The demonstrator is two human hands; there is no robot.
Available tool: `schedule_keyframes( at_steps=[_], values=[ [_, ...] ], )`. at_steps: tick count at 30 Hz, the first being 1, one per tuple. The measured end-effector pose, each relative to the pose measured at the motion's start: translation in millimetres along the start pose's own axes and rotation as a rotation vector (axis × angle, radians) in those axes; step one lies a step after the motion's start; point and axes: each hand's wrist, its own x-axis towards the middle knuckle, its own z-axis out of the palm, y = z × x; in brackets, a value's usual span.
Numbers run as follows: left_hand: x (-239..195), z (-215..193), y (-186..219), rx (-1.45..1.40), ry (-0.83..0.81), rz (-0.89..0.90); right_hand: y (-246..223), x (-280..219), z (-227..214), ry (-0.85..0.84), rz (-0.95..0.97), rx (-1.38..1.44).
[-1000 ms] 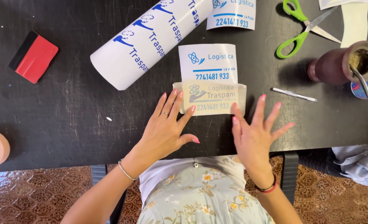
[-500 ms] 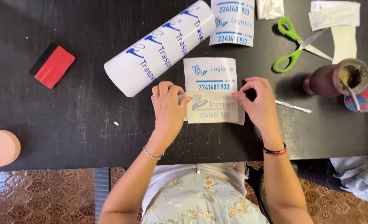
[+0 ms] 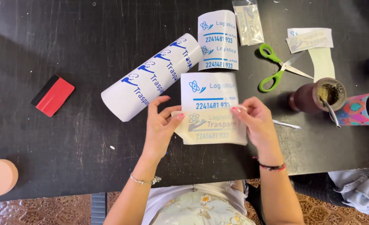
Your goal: Preparing vinyl stickers by peeling them from a backing sheet, smoothing them with a squeegee, and cutting them into individual pieces with scissors.
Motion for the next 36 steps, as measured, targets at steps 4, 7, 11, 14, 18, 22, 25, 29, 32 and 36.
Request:
schedule_keyframes(
  at_steps=[4,7,11,14,18,22,25,29,32,36],
  values=[
    [-7.4,-0.4,-17.8,-0.336,-0.073,0.012,-7.3,-26.3,37.0,0.294,-0.180,0.050],
    [-15.5,21.9,-32.0,-0.509,-0.238,0.015,-20.3,-53.4,83.9,0.503,-0.203,0.148],
    [-18.9,63.2,-15.7,-0.252,0.147,-0.094,4.7,-64.3,98.7,0.390,-0.208,0.314],
    [-11.6,66.7,14.4,-0.173,0.264,-0.062,-21.9,-43.4,74.9,0.266,-0.318,0.159],
    [7.7,52.4,41.3,-0.170,0.228,0.085,-36.0,32.4,-22.6,0.440,-0.412,-1.047],
    [15.0,56.4,60.1,-0.242,0.179,0.138,-23.7,92.5,-56.1,0.386,-0.093,-1.352],
    [22.4,52.2,60.8,-0.283,0.147,0.175,-12.7,115.3,-64.3,0.361,0.060,-1.389],
    [21.7,43.3,58.6,-0.310,0.110,0.194,17.8,125.9,-91.2,0.453,0.128,-1.284],
    [20.6,40.8,56.6,-0.304,0.088,0.190,-14.1,97.1,-59.7,0.434,0.170,-1.245],
    [16.0,39.7,55.3,-0.298,0.073,0.190,18.0,98.8,-67.9,0.385,0.227,-1.289]
  ],
)
